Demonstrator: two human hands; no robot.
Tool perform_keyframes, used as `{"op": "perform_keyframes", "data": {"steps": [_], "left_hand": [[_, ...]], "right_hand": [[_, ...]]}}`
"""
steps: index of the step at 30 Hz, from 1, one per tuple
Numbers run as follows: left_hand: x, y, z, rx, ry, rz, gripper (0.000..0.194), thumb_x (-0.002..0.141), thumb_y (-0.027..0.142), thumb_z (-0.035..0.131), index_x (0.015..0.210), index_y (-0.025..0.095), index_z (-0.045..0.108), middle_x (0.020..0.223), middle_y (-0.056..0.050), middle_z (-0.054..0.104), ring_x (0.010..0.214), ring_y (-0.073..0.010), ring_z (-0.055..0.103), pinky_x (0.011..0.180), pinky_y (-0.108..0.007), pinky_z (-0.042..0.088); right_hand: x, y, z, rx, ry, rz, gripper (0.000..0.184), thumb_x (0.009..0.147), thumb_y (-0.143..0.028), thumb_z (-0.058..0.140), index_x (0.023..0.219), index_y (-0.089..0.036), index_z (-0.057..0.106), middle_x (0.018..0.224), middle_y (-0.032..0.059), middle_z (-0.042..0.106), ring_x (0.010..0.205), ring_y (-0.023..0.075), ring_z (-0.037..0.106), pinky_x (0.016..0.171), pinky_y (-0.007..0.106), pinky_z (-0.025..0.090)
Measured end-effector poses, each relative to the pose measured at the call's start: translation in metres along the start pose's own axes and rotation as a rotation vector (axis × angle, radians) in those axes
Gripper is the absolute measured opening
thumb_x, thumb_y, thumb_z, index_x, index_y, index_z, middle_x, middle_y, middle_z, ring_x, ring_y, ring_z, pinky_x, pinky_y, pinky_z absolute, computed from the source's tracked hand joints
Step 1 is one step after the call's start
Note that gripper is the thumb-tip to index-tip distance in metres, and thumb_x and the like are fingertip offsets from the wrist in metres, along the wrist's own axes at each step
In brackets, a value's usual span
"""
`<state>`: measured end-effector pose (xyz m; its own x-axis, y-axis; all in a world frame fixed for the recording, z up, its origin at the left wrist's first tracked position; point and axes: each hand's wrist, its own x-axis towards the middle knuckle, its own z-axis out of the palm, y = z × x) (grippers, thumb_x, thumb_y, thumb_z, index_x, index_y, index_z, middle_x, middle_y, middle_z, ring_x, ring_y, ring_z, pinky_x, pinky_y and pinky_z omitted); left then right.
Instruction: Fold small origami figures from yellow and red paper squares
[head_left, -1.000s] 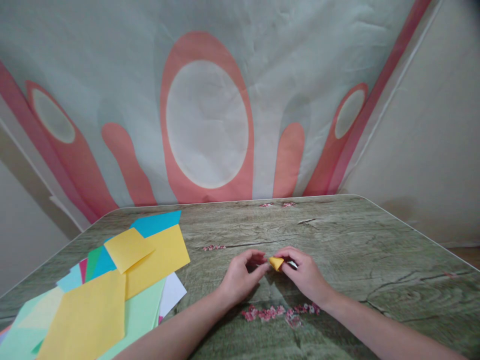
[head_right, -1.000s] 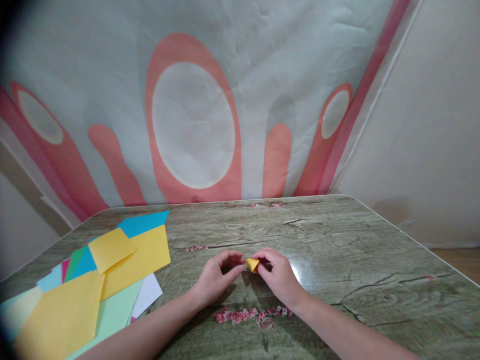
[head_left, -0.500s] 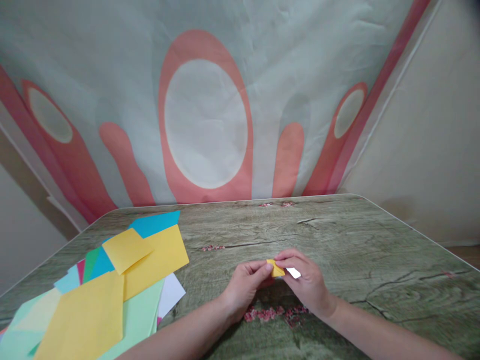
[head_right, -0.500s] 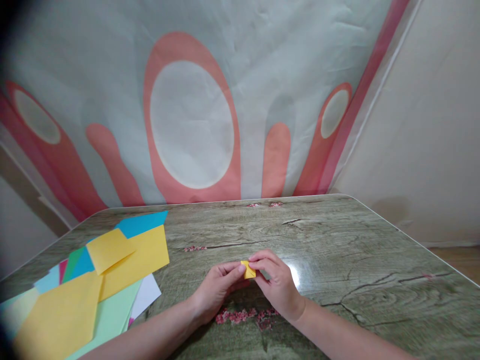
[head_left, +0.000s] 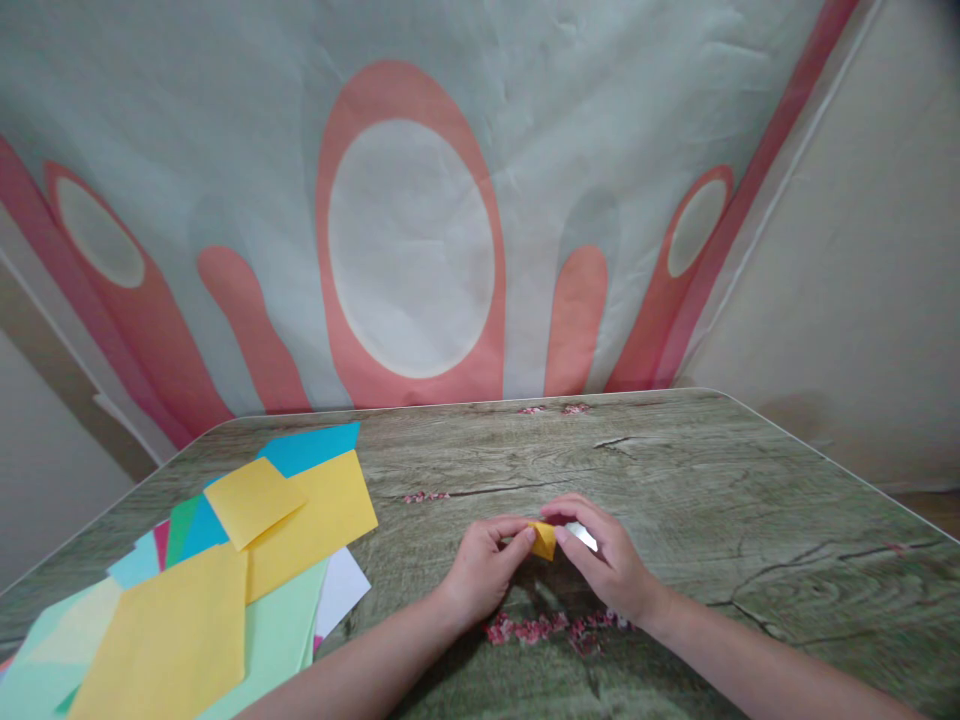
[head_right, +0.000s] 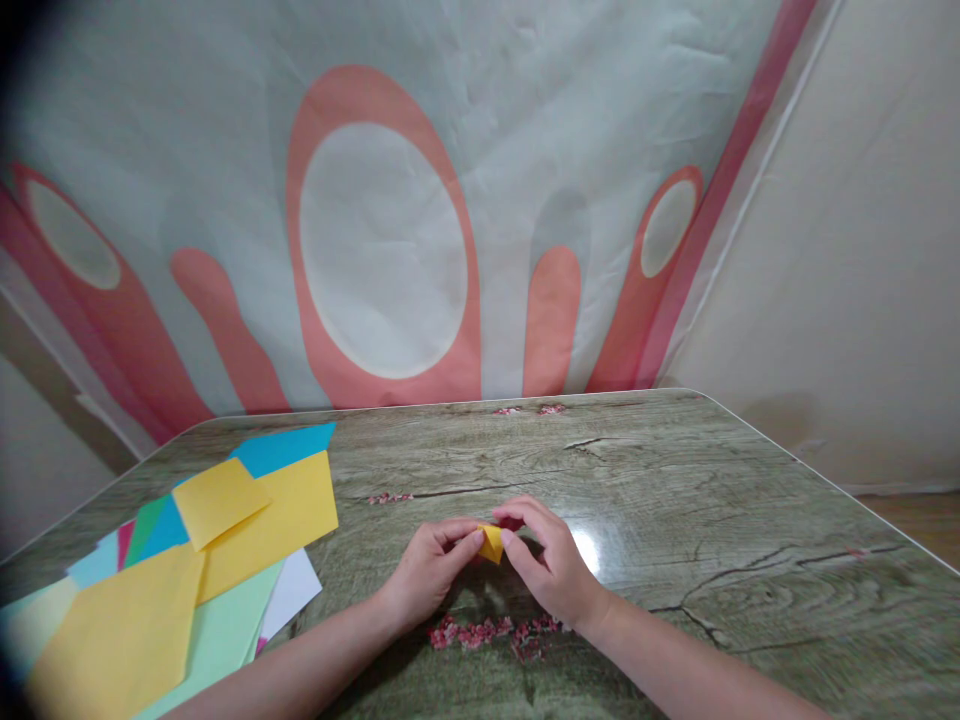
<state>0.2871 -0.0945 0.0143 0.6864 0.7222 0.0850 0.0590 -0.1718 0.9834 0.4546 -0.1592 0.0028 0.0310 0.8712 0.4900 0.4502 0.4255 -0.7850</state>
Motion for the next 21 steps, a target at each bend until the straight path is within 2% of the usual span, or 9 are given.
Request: {"op": "perform_keyframes", "data": {"steps": [2,4,9,15,18,21], "left_hand": [[-0.0002,0.0017,-0.001,0.145,0.043,0.068,0.027,0.085,0.035,0.051,0.094,0.019,0.071,0.08,-0.004,0.061,0.081,-0.0174,0.053,0.076,-0.027,0.041],[-0.0004,0.0022,-0.0013,0.234,0.068,0.078,0.025,0.085,0.033,0.051,0.091,0.02,0.072,0.075,-0.003,0.058,0.078,-0.0168,0.053,0.073,-0.027,0.041],[-0.0009,-0.0024,-0.0002,0.224,0.121,0.045,0.018,0.08,0.025,0.057,0.095,0.016,0.063,0.079,-0.002,0.061,0.073,-0.0149,0.055,0.069,-0.025,0.043],[-0.0032,-0.0044,0.001,0.275,0.157,0.133,0.017,0.081,0.021,0.055,0.098,0.018,0.056,0.083,-0.001,0.06,0.079,-0.0144,0.056,0.075,-0.026,0.043],[-0.0035,-0.0038,0.0019,0.272,0.164,0.133,0.018,0.082,0.024,0.054,0.099,0.017,0.056,0.086,-0.002,0.061,0.081,-0.0149,0.056,0.077,-0.026,0.043],[-0.003,-0.0052,0.0029,0.257,0.135,0.092,0.019,0.084,0.031,0.053,0.094,0.016,0.058,0.084,-0.003,0.062,0.076,-0.0144,0.056,0.07,-0.024,0.044]], "right_hand": [[0.0009,-0.0001,0.0013,0.022,-0.017,0.106,0.017,0.084,-0.027,0.053,0.097,-0.02,0.061,0.09,0.0053,0.064,0.084,0.018,0.059,0.076,0.03,0.049],[0.0016,0.0003,0.0027,0.033,-0.043,0.179,0.018,0.084,-0.033,0.054,0.093,-0.02,0.063,0.086,0.0042,0.066,0.08,0.0176,0.06,0.073,0.029,0.049],[0.0026,0.0019,0.0037,0.074,-0.106,0.285,0.024,0.083,-0.04,0.054,0.086,-0.018,0.065,0.075,0.002,0.065,0.07,0.0157,0.058,0.064,0.026,0.047],[0.0048,0.0019,0.0016,0.092,-0.193,0.25,0.023,0.082,-0.039,0.057,0.084,-0.018,0.067,0.078,0.0021,0.065,0.074,0.0165,0.059,0.069,0.027,0.045],[0.006,0.0027,0.0008,0.084,-0.182,0.232,0.022,0.082,-0.037,0.056,0.08,-0.019,0.068,0.075,0.0016,0.065,0.072,0.0159,0.058,0.069,0.027,0.045],[0.0065,0.0047,0.0002,0.102,-0.146,0.251,0.022,0.082,-0.036,0.057,0.075,-0.019,0.069,0.073,0.0014,0.064,0.071,0.0156,0.058,0.067,0.026,0.045]]}}
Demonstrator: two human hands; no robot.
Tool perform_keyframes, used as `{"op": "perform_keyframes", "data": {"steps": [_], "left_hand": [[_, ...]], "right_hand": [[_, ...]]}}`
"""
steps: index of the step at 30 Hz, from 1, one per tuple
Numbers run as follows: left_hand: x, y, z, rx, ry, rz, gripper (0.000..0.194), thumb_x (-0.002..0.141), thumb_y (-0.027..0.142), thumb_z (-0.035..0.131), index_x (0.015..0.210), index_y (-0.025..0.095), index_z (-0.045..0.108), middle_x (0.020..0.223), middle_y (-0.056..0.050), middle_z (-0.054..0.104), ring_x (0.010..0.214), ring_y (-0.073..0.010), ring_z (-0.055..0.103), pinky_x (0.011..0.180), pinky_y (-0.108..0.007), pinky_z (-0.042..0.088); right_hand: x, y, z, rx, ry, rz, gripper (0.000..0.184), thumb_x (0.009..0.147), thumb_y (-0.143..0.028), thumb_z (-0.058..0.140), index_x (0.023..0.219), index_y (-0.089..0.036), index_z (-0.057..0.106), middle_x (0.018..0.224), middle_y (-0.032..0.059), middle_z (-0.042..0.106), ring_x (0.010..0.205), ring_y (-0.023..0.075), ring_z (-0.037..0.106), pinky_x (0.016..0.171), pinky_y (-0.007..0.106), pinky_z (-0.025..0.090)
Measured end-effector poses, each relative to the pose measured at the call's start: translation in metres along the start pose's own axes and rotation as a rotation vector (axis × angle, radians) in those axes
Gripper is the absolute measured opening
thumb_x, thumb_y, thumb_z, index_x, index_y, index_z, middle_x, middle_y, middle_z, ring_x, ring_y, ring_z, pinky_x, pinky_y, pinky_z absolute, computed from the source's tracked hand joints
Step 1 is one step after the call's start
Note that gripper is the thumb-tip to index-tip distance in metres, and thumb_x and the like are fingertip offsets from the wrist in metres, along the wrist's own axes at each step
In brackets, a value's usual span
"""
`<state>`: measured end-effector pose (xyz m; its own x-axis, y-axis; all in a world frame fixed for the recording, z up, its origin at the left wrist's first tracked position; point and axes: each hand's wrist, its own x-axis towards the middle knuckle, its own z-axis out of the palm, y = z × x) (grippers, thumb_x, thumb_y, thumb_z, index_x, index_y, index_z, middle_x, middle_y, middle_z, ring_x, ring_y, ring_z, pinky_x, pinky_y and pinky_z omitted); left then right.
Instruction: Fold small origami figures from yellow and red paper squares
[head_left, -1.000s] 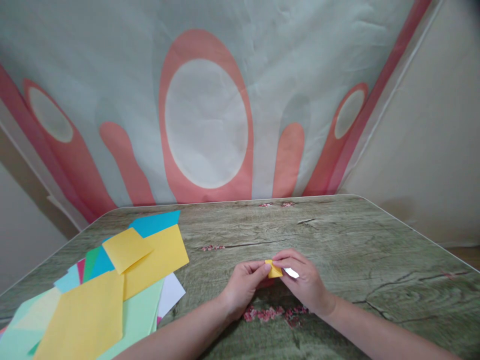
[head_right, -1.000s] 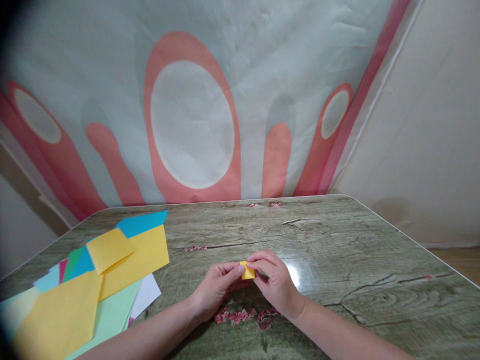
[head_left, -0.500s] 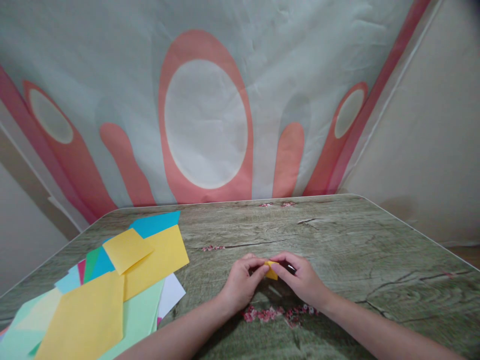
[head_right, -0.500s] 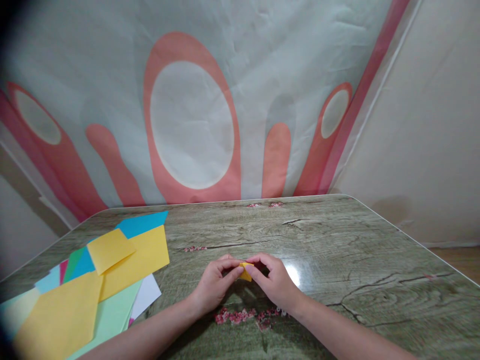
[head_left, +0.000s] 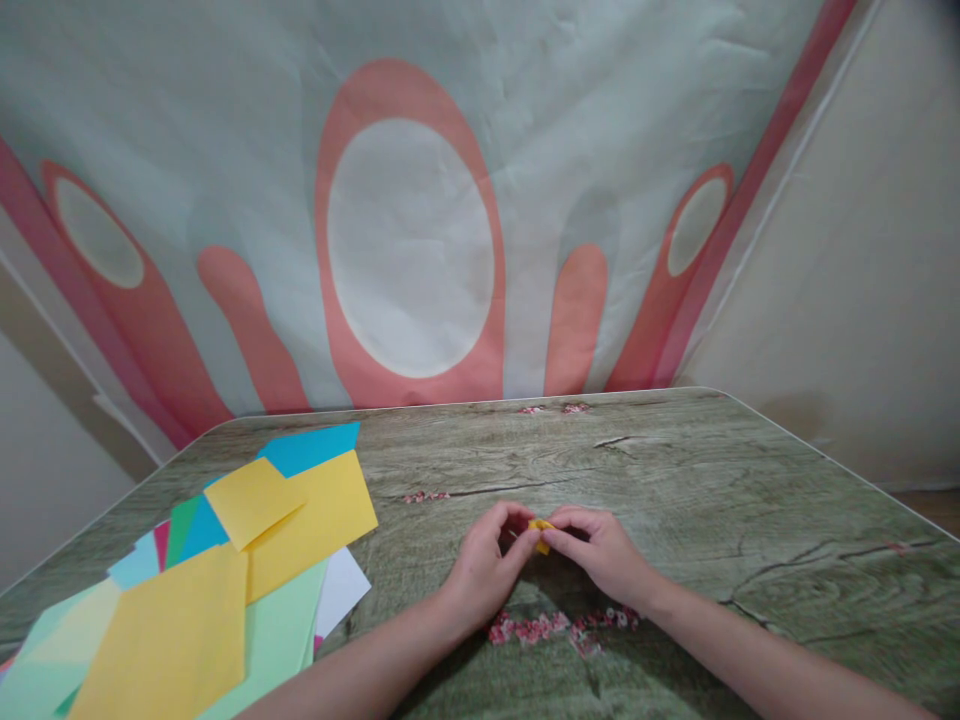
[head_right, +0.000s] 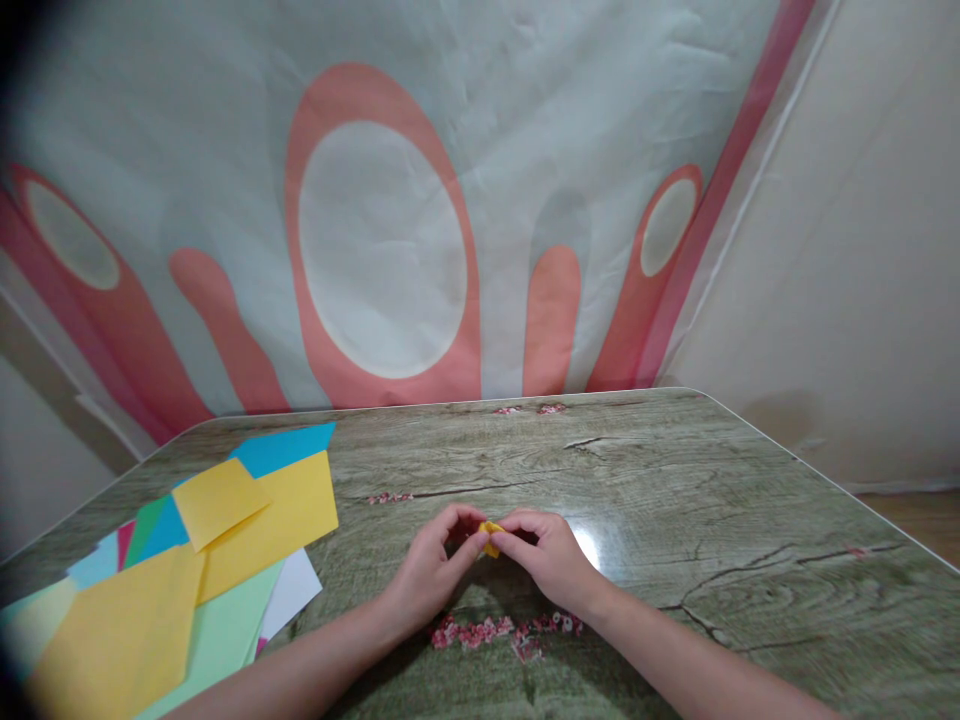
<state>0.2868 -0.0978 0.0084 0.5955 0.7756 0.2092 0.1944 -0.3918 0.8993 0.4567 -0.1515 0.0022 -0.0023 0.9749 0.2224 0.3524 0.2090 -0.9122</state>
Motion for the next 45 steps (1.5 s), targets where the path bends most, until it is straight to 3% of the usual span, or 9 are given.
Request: {"op": "perform_keyframes", "data": {"steps": [8,15,25,28,32,38,45], "left_hand": [[0.003,-0.01,0.001,0.08,-0.072,-0.053,0.031,0.083,0.041,0.052,0.074,0.014,0.063,0.067,-0.001,0.062,0.062,-0.0132,0.053,0.057,-0.022,0.038],[0.005,-0.008,-0.001,0.009,-0.115,-0.076,0.029,0.083,0.04,0.052,0.079,0.013,0.063,0.072,-0.002,0.063,0.065,-0.0135,0.054,0.058,-0.021,0.039],[0.005,-0.008,0.002,-0.069,-0.166,-0.098,0.028,0.083,0.04,0.052,0.076,0.014,0.059,0.069,-0.001,0.061,0.065,-0.0129,0.055,0.061,-0.022,0.041],[0.005,-0.01,0.004,-0.195,-0.119,-0.116,0.024,0.08,0.037,0.058,0.085,0.015,0.056,0.074,-0.002,0.062,0.068,-0.0132,0.058,0.063,-0.023,0.044],[0.005,-0.012,0.003,-0.286,-0.111,-0.065,0.039,0.073,0.027,0.067,0.108,0.017,0.053,0.088,-0.005,0.065,0.081,-0.0162,0.061,0.074,-0.027,0.047],[0.007,-0.01,0.0,-0.172,-0.106,-0.057,0.025,0.072,0.027,0.068,0.094,0.015,0.067,0.087,-0.007,0.068,0.078,-0.0175,0.062,0.075,-0.028,0.048],[0.011,-0.015,0.0,-0.442,-0.066,-0.202,0.033,0.064,0.03,0.075,0.091,0.012,0.07,0.089,-0.008,0.071,0.08,-0.0197,0.064,0.079,-0.032,0.049]], "right_hand": [[0.0,0.001,0.0,0.03,0.025,0.05,0.025,0.08,-0.039,0.058,0.071,-0.019,0.069,0.071,0.0012,0.062,0.068,0.0142,0.057,0.063,0.025,0.046],[0.001,0.008,0.004,0.167,-0.024,0.158,0.03,0.078,-0.045,0.059,0.083,-0.016,0.065,0.071,0.0001,0.061,0.061,0.0115,0.053,0.054,0.022,0.045],[0.0,0.007,0.003,0.164,-0.029,0.126,0.03,0.079,-0.045,0.058,0.073,-0.016,0.06,0.063,-0.0022,0.057,0.057,0.0102,0.05,0.054,0.021,0.04],[0.001,0.01,0.003,0.179,-0.004,0.155,0.031,0.079,-0.046,0.058,0.075,-0.016,0.06,0.063,-0.0018,0.057,0.057,0.0103,0.051,0.053,0.022,0.041],[0.003,0.013,0.004,0.287,0.061,0.194,0.031,0.076,-0.046,0.062,0.088,-0.018,0.054,0.062,-0.0049,0.056,0.053,0.0097,0.051,0.051,0.022,0.041],[0.001,0.008,0.006,0.357,0.039,0.211,0.031,0.076,-0.045,0.062,0.086,-0.02,0.047,0.059,-0.0067,0.053,0.049,0.0088,0.049,0.047,0.02,0.039],[0.001,0.007,0.001,0.25,-0.002,0.125,0.022,0.083,-0.04,0.054,0.087,-0.018,0.054,0.074,-0.0007,0.059,0.066,0.0124,0.056,0.059,0.024,0.047]]}}
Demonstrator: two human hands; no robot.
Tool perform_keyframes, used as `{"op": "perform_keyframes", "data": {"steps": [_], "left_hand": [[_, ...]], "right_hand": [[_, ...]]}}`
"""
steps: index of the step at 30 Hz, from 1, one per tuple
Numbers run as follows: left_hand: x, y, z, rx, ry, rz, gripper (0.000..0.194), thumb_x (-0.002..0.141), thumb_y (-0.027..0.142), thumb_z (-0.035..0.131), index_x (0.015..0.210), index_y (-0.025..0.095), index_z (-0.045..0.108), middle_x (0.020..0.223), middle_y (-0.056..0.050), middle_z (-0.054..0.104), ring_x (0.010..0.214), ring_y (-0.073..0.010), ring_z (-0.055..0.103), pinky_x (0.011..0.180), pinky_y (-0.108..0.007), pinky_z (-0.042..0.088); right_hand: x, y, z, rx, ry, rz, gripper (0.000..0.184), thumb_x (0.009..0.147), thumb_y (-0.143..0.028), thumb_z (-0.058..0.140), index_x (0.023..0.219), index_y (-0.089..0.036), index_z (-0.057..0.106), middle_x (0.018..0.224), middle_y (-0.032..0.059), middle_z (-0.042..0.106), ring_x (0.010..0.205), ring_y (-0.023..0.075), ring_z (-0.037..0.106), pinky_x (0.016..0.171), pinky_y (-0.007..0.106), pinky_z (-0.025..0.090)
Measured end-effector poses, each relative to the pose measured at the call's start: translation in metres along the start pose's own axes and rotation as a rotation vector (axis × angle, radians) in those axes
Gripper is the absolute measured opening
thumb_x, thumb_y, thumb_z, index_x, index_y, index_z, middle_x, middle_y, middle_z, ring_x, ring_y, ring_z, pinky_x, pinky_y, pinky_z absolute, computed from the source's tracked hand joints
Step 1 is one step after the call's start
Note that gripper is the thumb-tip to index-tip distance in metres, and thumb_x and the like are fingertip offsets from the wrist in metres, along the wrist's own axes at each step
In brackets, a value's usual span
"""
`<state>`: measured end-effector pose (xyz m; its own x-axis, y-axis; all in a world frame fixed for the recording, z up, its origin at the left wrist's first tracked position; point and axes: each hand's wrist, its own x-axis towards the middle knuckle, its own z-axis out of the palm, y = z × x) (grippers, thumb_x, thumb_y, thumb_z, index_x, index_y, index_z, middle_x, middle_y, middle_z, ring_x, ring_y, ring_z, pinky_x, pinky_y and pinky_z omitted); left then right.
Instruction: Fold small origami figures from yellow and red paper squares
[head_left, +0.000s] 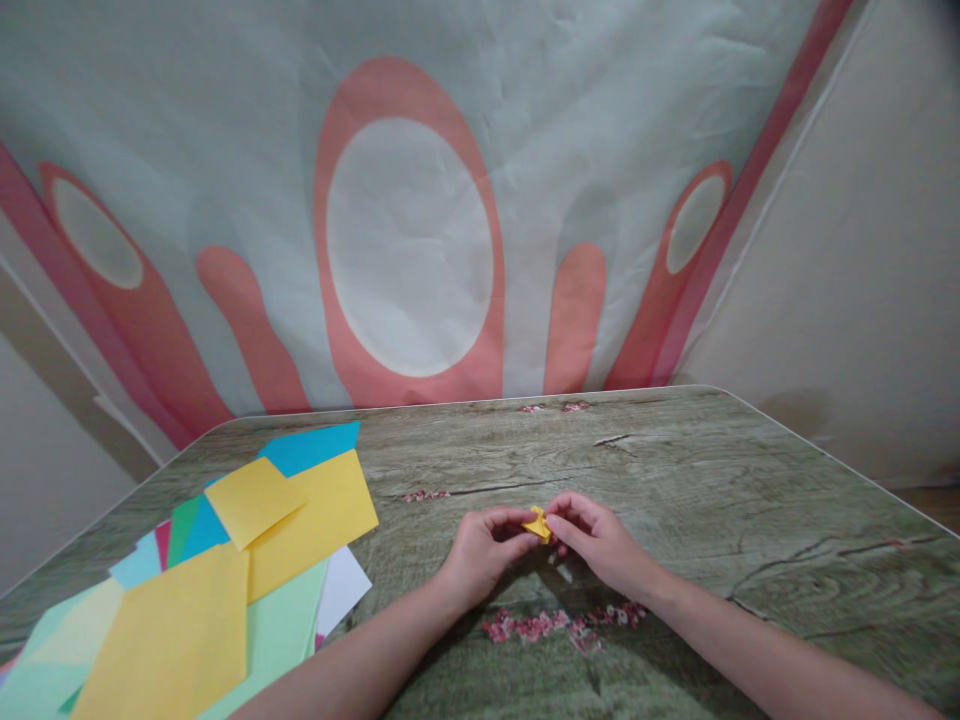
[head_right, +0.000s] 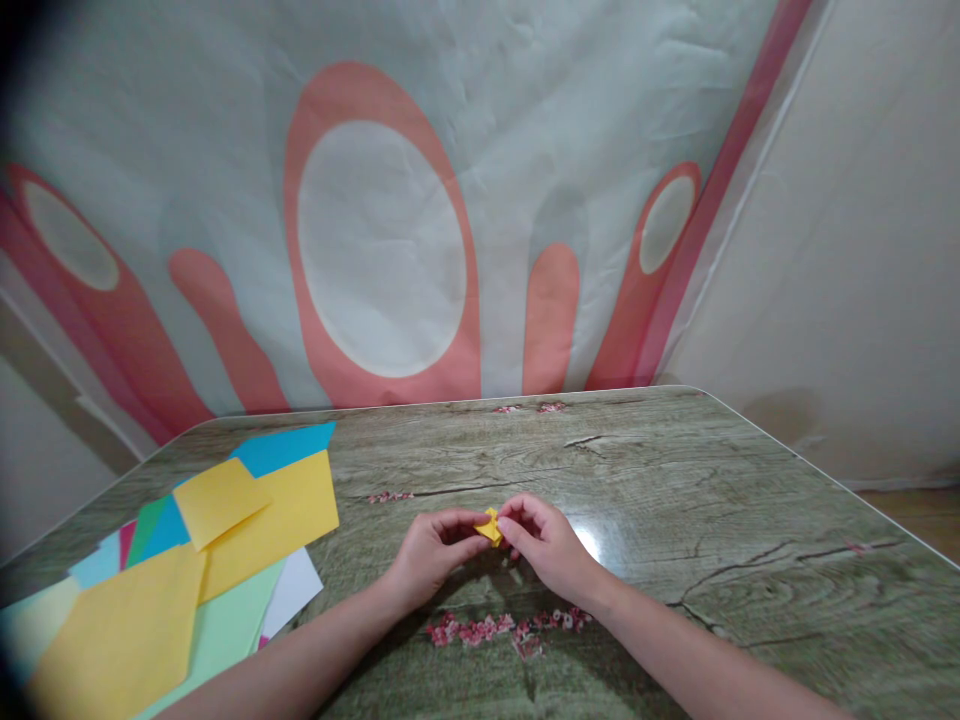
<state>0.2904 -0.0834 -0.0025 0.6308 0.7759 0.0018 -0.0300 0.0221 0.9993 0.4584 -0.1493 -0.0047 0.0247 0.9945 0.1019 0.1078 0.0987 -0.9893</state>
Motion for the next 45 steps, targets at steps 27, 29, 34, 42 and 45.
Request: {"op": "perform_keyframes", "data": {"steps": [27,29,34,42,45], "left_hand": [[-0.003,0.004,0.002,0.033,-0.055,-0.14,0.045,0.067,0.051,0.068,0.085,0.009,0.068,0.061,-0.004,0.066,0.052,-0.0128,0.06,0.054,-0.024,0.049],[-0.002,0.002,0.001,0.034,-0.057,-0.141,0.045,0.067,0.051,0.067,0.084,0.009,0.068,0.06,-0.004,0.066,0.052,-0.0126,0.06,0.054,-0.023,0.048],[-0.003,-0.002,0.001,0.056,-0.106,-0.119,0.038,0.072,0.047,0.064,0.081,0.01,0.067,0.061,-0.003,0.065,0.052,-0.0116,0.059,0.053,-0.022,0.047],[-0.006,0.002,0.0,0.213,-0.086,-0.003,0.027,0.078,0.038,0.059,0.074,0.012,0.062,0.063,-0.001,0.062,0.054,-0.0107,0.059,0.051,-0.019,0.043],[-0.004,0.004,-0.003,0.182,-0.062,0.002,0.027,0.079,0.038,0.059,0.074,0.012,0.06,0.065,-0.002,0.064,0.054,-0.0113,0.06,0.052,-0.02,0.044]], "right_hand": [[-0.008,-0.008,-0.001,-0.483,0.058,-0.388,0.018,0.086,-0.027,0.053,0.09,-0.023,0.07,0.073,0.0023,0.054,0.069,0.0139,0.054,0.063,0.026,0.045],[-0.009,-0.008,-0.001,-0.464,0.069,-0.383,0.018,0.086,-0.026,0.053,0.092,-0.022,0.069,0.074,0.0028,0.056,0.07,0.0142,0.055,0.065,0.026,0.045],[-0.01,-0.012,0.0,-0.453,0.079,-0.352,0.016,0.085,-0.026,0.055,0.083,-0.021,0.069,0.071,0.0021,0.057,0.067,0.0141,0.055,0.063,0.026,0.044],[-0.007,-0.017,-0.001,-0.433,0.049,-0.337,0.02,0.088,-0.027,0.049,0.083,-0.02,0.067,0.074,0.0025,0.057,0.071,0.0143,0.055,0.066,0.026,0.044],[-0.004,-0.017,-0.004,-0.392,0.034,-0.332,0.025,0.092,-0.027,0.043,0.089,-0.019,0.066,0.08,0.0033,0.059,0.077,0.0143,0.056,0.07,0.026,0.044]]}}
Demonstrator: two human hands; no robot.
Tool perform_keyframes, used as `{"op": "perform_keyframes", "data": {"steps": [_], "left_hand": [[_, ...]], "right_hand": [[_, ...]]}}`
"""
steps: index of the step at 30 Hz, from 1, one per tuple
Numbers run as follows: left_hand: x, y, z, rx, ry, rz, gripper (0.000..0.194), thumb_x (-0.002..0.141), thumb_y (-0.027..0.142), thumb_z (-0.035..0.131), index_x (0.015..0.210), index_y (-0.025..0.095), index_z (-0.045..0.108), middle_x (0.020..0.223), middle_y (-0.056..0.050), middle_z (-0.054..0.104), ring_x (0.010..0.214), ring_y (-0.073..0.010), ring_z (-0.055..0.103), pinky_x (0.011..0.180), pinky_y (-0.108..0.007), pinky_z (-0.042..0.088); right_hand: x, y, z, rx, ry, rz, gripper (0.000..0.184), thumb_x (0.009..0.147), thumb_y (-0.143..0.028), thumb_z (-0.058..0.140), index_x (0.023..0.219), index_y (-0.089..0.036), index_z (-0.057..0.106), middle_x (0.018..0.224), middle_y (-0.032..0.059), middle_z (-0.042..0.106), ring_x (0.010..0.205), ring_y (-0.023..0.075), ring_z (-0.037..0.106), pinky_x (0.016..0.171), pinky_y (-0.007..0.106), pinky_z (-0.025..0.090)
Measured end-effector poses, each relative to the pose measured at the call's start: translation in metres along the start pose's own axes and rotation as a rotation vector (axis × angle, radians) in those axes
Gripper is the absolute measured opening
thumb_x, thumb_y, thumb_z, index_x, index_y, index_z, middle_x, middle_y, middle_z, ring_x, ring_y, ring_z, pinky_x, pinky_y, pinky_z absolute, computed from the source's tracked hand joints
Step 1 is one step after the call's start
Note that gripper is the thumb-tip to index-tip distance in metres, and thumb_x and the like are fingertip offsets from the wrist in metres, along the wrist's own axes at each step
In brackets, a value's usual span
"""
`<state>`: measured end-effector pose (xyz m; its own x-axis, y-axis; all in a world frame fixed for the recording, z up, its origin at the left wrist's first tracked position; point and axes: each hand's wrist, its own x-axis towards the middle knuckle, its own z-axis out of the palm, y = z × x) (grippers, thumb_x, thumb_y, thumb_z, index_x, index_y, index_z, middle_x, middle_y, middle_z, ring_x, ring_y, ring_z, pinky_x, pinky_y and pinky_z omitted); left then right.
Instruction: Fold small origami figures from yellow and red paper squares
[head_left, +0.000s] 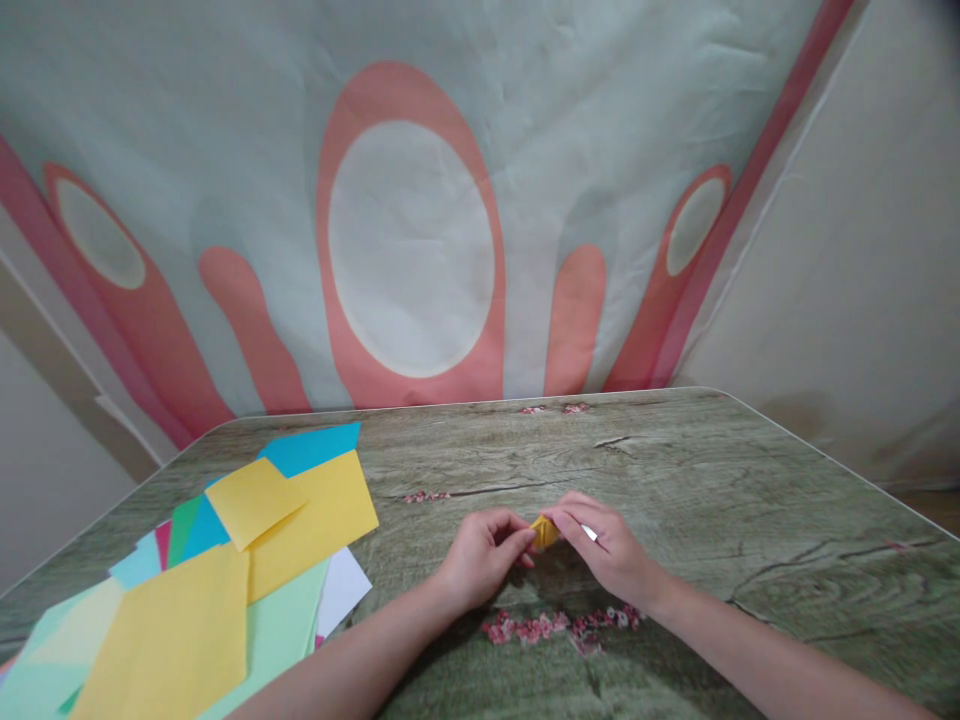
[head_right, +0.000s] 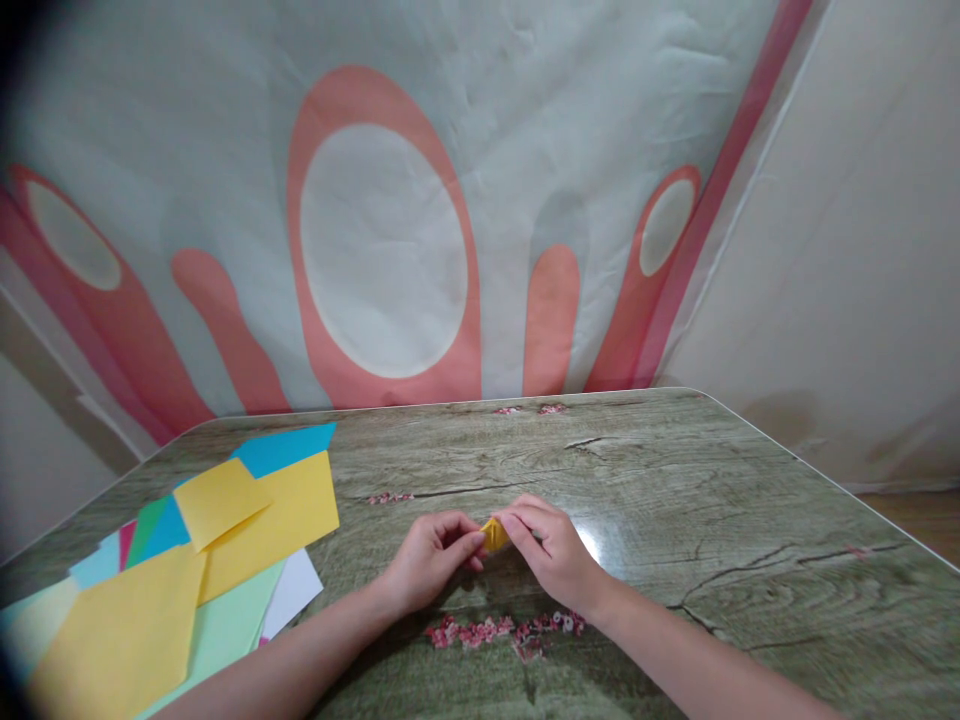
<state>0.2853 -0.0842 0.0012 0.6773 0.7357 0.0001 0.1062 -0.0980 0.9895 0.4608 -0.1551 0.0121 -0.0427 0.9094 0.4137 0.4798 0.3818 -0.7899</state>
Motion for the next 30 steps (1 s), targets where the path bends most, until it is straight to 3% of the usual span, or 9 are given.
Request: {"op": "perform_keyframes", "data": {"steps": [7,11,18,22,30], "left_hand": [[0.001,0.001,0.001,-0.032,0.01,-0.019,0.032,0.077,0.042,0.06,0.075,0.01,0.061,0.066,-0.004,0.065,0.054,-0.0114,0.059,0.052,-0.02,0.046],[0.001,0.0,0.0,0.053,-0.009,-0.019,0.039,0.084,0.046,0.049,0.079,0.01,0.064,0.064,-0.004,0.064,0.054,-0.0123,0.059,0.053,-0.021,0.046],[0.002,0.005,-0.016,0.541,-0.059,0.283,0.028,0.09,0.034,0.044,0.099,0.021,0.067,0.09,-0.004,0.07,0.081,-0.0156,0.063,0.075,-0.023,0.045],[0.001,0.007,-0.024,0.807,-0.137,0.416,0.031,0.093,0.031,0.038,0.108,0.021,0.063,0.095,-0.006,0.068,0.085,-0.0162,0.061,0.076,-0.023,0.044],[0.001,0.008,-0.021,1.218,-0.184,0.542,0.03,0.092,0.027,0.038,0.081,0.017,0.064,0.075,-0.006,0.063,0.072,-0.016,0.058,0.063,-0.023,0.041]], "right_hand": [[-0.001,0.007,0.001,0.004,-0.005,0.071,0.017,0.087,-0.029,0.051,0.087,-0.018,0.064,0.08,0.0028,0.06,0.075,0.0143,0.057,0.068,0.026,0.045],[-0.001,0.011,0.002,-0.041,0.02,0.014,0.011,0.085,-0.025,0.055,0.085,-0.02,0.064,0.08,0.0033,0.062,0.077,0.0156,0.058,0.07,0.028,0.047],[-0.003,0.02,0.001,-0.151,-0.045,-0.171,0.016,0.084,-0.019,0.052,0.094,-0.021,0.065,0.089,0.0062,0.062,0.082,0.0162,0.06,0.074,0.03,0.05],[-0.004,0.017,0.001,-0.194,-0.124,-0.202,0.02,0.081,-0.02,0.057,0.101,-0.019,0.062,0.094,0.0077,0.061,0.085,0.017,0.059,0.075,0.029,0.05],[-0.003,0.02,0.003,-0.294,-0.18,-0.204,0.019,0.088,-0.018,0.047,0.092,-0.021,0.065,0.085,0.005,0.063,0.079,0.0157,0.058,0.071,0.028,0.048]]}}
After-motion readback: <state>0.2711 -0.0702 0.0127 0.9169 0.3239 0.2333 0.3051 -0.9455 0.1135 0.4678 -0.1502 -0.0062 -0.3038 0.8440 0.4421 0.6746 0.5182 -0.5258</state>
